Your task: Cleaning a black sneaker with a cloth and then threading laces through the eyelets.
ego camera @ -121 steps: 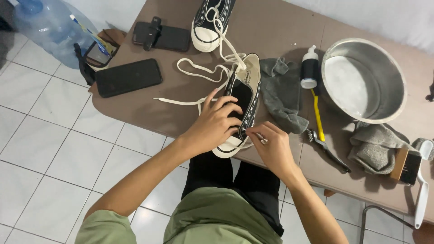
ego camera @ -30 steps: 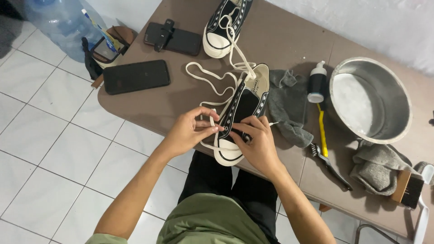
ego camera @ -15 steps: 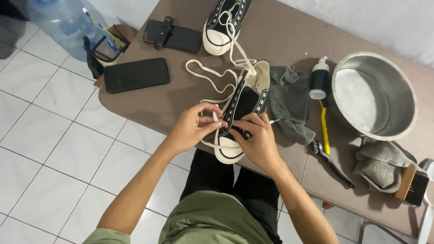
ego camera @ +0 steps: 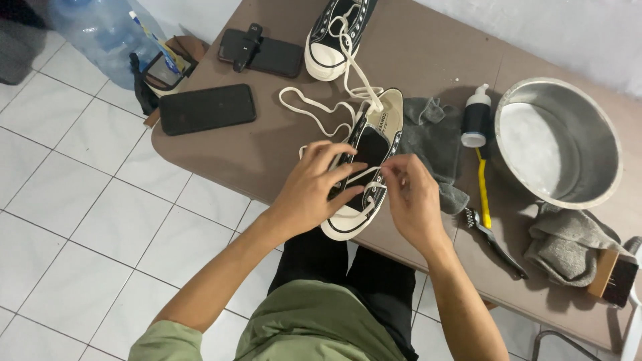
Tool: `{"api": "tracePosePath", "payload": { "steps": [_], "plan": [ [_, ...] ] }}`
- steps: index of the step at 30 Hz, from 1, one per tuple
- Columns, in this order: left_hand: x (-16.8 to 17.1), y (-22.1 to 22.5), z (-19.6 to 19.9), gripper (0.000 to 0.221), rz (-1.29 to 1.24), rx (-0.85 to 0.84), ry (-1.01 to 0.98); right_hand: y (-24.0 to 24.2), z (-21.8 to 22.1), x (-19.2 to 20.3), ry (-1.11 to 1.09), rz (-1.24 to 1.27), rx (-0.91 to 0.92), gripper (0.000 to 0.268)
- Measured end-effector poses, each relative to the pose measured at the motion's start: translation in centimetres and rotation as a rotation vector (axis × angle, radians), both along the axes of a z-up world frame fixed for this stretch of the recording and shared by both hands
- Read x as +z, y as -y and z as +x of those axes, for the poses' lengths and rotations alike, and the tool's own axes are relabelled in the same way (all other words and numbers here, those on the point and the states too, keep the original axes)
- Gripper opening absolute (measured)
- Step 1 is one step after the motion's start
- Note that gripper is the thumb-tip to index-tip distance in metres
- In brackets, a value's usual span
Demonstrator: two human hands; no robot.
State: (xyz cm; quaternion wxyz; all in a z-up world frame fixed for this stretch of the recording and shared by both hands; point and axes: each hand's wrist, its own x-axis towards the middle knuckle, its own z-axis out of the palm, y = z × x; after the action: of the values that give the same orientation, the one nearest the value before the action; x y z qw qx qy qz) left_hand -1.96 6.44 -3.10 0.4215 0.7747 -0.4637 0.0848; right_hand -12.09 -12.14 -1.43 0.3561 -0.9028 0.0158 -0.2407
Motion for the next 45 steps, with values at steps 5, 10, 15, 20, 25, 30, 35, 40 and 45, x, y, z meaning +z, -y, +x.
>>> {"api": "tracePosePath", "payload": {
  "steps": [5,10,15,20,25,30,35,40,45],
  "plan": [
    [-1.0,2.2,1.1,0.014,0.019,-0.091,0.098,0.8,-0.7,0.4,0.075,0.028,-0.001,0.009],
    [-0.4,2.2,1.2,0.011,-0.139,-0.057,-0.015,0.7,-1.4,0.2,-0.226,-0.077,0.006,0.018],
    [0.6,2.3,0.8,0.012,-0.173,-0.068,-0.075,1.3,-1.5,0.4,-0.276,-0.02,-0.07,0.006],
    [2.2,2.4,0.5,0.011,-0.22,-0.068,-0.09,1.4,-1.4,1.0,-0.256,0.283,-0.135,0.014],
    [3.0,3.0,0.2,0.012,-0.314,-0.067,-0.164,0.7,-1.1,2.2,-0.132,0.523,-0.129,0.014],
    [3.7,3.2,0.1,0.014,-0.392,-0.068,-0.193,-0.2,-0.4,3.3,-0.027,0.539,-0.085,0.013],
    [4.1,3.2,0.2,0.012,-0.438,-0.084,-0.211,-0.5,0.4,2.8,0.01,0.42,-0.097,0.012],
    [4.6,3.1,-0.1,0.011,-0.441,-0.091,-0.189,-0.3,0.2,2.6,0.054,0.261,-0.014,0.008],
    [4.4,3.3,-0.2,0.013,-0.457,-0.132,-0.184,-0.6,0.1,2.8,0.04,0.102,0.116,0.017]
  ]
}}
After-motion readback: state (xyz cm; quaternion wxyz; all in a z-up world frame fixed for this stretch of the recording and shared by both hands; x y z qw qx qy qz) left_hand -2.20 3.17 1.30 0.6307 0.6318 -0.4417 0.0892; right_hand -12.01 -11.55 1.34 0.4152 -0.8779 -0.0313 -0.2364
